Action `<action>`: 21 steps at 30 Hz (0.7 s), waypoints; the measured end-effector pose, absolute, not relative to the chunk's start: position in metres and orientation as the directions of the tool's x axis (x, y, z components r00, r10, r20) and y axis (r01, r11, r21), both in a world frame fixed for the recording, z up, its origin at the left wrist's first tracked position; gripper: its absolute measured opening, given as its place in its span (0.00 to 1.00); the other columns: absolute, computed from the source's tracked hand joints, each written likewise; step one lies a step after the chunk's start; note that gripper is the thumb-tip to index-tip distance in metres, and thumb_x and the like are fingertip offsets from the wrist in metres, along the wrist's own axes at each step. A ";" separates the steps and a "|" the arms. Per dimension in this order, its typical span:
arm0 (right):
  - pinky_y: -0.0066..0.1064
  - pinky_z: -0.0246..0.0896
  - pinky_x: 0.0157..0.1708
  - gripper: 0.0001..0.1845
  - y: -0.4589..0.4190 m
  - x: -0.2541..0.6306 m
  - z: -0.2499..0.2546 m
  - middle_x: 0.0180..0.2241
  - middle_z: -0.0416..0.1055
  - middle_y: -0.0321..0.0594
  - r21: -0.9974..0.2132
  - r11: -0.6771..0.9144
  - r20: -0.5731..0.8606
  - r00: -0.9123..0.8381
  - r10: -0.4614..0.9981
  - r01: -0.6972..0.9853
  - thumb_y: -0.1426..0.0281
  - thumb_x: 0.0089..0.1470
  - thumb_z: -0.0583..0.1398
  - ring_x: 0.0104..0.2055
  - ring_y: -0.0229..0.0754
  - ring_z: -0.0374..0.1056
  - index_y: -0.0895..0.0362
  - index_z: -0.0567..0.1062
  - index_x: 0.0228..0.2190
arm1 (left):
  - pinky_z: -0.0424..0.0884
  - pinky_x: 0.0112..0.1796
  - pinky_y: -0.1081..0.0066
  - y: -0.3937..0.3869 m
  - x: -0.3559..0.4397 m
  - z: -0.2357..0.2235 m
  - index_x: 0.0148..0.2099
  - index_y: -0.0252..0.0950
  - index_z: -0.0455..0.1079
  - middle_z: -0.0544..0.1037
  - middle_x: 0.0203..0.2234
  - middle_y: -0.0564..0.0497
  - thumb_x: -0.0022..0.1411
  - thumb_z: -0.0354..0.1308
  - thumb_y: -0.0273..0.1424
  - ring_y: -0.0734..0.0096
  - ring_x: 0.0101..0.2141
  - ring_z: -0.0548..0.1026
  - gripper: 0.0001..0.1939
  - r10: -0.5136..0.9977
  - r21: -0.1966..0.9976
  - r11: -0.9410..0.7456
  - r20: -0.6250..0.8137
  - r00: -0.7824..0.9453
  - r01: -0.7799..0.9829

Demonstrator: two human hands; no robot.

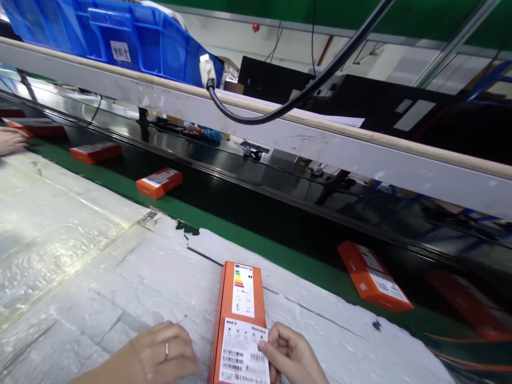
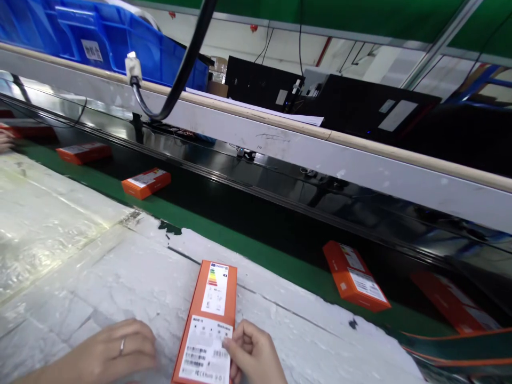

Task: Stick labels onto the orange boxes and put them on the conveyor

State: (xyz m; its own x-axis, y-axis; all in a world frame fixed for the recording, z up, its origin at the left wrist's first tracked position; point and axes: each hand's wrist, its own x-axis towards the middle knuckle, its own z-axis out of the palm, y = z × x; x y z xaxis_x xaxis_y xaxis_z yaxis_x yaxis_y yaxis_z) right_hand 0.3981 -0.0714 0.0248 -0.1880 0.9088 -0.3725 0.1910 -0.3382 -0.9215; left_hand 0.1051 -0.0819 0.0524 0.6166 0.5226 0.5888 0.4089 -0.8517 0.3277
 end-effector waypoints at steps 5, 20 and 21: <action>0.20 0.52 0.14 0.23 -0.073 0.399 0.028 0.15 0.69 0.36 -0.921 -0.328 -0.369 -0.199 0.908 0.209 0.53 0.47 0.64 0.15 0.34 0.62 0.55 0.61 0.22 | 0.68 0.48 0.79 -0.078 0.108 0.043 0.49 0.33 0.71 0.76 0.40 0.46 0.72 0.37 0.29 0.72 0.45 0.71 0.20 0.398 0.037 -0.887 0.564 0.723 0.460; 0.38 0.61 0.18 0.18 -0.069 0.438 0.068 0.23 0.72 0.36 -0.251 -0.109 0.241 0.171 0.955 0.962 0.49 0.55 0.51 0.21 0.51 0.70 0.47 0.65 0.39 | 0.44 0.63 0.55 -0.069 0.187 -0.018 0.47 0.36 0.72 0.75 0.45 0.47 0.66 0.53 0.34 0.60 0.52 0.68 0.11 0.270 -0.303 -0.750 0.671 0.690 0.588; 0.38 0.65 0.20 0.17 -0.070 0.439 0.074 0.26 0.73 0.36 -0.232 -0.029 0.362 0.114 0.925 0.972 0.50 0.57 0.50 0.24 0.50 0.71 0.47 0.65 0.41 | 0.50 0.61 0.56 -0.066 0.207 -0.019 0.48 0.33 0.71 0.75 0.46 0.43 0.65 0.55 0.36 0.57 0.51 0.69 0.14 0.310 -0.227 -0.780 0.670 0.675 0.584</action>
State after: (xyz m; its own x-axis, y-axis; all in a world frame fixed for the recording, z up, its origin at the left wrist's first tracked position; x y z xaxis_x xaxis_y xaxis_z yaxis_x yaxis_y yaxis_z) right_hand 0.4390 -0.0704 0.0738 0.1142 0.9250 0.3624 0.9723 -0.0292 -0.2318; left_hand 0.2067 -0.0662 -0.0189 0.6747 0.3104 0.6697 0.5837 -0.7797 -0.2267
